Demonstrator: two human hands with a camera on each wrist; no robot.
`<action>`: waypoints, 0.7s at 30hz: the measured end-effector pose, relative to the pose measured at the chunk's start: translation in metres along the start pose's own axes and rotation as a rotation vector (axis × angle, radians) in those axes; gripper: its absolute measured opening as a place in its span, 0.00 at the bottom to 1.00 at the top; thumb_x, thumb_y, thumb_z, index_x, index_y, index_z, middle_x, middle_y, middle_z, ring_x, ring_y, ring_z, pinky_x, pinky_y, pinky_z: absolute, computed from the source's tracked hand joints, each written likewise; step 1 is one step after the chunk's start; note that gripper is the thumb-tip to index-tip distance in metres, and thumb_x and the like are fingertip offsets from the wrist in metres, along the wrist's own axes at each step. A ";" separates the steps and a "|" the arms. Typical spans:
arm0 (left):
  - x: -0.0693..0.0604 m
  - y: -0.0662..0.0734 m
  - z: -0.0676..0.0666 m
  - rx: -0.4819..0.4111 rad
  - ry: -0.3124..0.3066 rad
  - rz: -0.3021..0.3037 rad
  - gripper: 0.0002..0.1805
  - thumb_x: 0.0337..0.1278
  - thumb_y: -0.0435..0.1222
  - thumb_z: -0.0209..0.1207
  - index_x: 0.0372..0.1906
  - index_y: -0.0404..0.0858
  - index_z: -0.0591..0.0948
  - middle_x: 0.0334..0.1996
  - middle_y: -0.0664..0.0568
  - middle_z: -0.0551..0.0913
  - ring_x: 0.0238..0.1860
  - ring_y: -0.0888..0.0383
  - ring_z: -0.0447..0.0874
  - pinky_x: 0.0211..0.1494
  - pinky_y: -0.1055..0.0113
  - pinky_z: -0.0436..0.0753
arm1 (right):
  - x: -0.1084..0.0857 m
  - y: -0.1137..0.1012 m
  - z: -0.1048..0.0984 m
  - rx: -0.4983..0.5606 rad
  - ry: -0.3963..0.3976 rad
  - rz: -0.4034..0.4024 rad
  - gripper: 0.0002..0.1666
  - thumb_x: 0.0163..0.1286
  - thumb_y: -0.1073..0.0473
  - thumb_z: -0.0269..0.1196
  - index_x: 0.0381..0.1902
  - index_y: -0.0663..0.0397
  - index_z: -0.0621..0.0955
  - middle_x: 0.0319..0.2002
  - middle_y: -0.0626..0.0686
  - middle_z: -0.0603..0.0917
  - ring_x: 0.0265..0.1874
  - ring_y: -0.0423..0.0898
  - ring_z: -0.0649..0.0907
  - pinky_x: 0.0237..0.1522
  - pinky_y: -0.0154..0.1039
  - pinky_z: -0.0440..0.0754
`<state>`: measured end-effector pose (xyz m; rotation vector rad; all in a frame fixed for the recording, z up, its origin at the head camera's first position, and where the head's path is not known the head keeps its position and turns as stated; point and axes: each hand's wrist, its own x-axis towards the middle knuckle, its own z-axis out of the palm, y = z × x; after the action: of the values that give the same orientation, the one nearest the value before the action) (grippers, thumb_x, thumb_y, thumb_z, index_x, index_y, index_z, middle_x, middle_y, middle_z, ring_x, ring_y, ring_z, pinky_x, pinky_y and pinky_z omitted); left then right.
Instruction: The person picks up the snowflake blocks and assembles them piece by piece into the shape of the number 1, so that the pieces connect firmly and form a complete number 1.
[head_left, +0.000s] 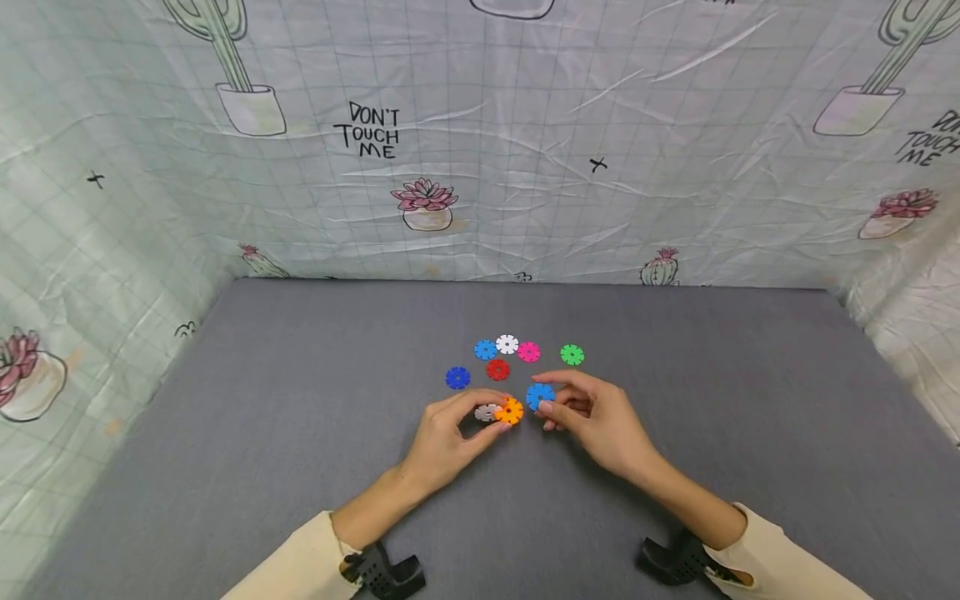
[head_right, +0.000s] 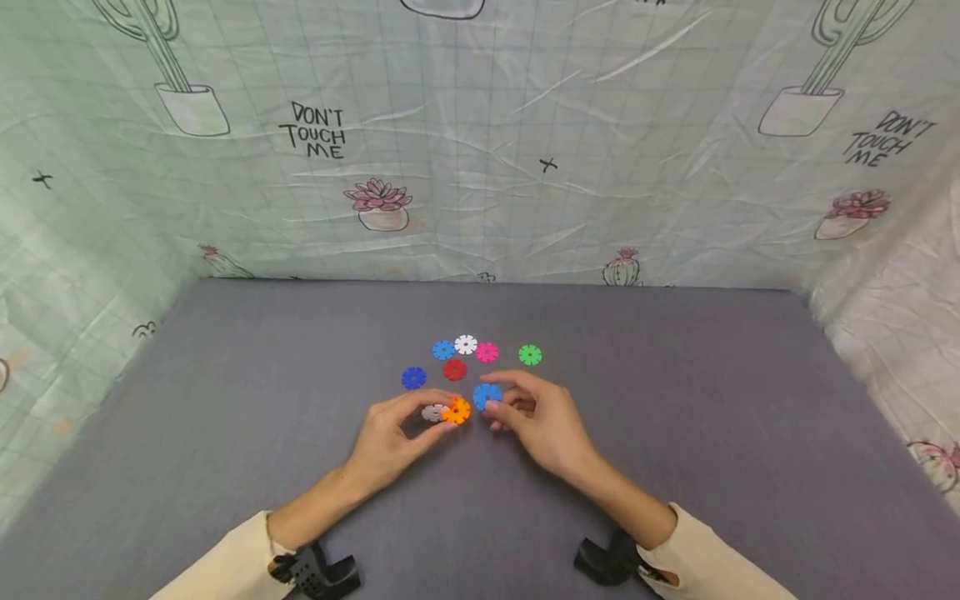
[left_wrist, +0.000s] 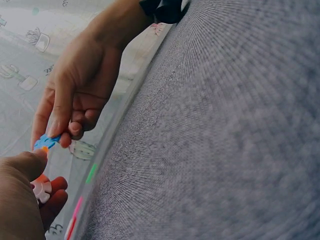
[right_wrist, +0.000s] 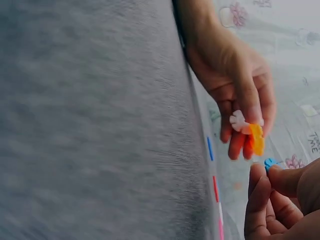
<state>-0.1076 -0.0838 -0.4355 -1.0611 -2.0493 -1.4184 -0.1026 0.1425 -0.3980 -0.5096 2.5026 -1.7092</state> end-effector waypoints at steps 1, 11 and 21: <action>0.000 0.000 0.000 -0.001 -0.001 -0.001 0.18 0.45 0.26 0.70 0.44 0.34 0.81 0.42 0.46 0.85 0.43 0.54 0.84 0.44 0.65 0.81 | -0.001 0.001 0.001 0.013 -0.003 -0.002 0.21 0.64 0.65 0.65 0.55 0.53 0.78 0.30 0.55 0.84 0.26 0.50 0.85 0.31 0.43 0.83; -0.003 -0.001 0.002 -0.027 -0.013 -0.004 0.19 0.43 0.25 0.71 0.44 0.33 0.81 0.41 0.45 0.86 0.38 0.55 0.85 0.39 0.67 0.82 | -0.008 0.011 0.011 0.091 -0.033 -0.099 0.16 0.65 0.66 0.64 0.49 0.53 0.75 0.28 0.55 0.84 0.24 0.50 0.84 0.30 0.42 0.83; 0.007 0.018 -0.002 -0.071 -0.018 -0.076 0.16 0.41 0.21 0.69 0.40 0.28 0.81 0.36 0.41 0.85 0.32 0.52 0.85 0.34 0.63 0.83 | -0.010 0.016 0.015 0.098 -0.026 -0.155 0.16 0.64 0.68 0.64 0.48 0.53 0.74 0.27 0.52 0.84 0.23 0.49 0.84 0.28 0.41 0.82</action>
<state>-0.0982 -0.0801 -0.4194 -1.0376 -2.0861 -1.5344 -0.0931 0.1374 -0.4192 -0.7297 2.4043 -1.8540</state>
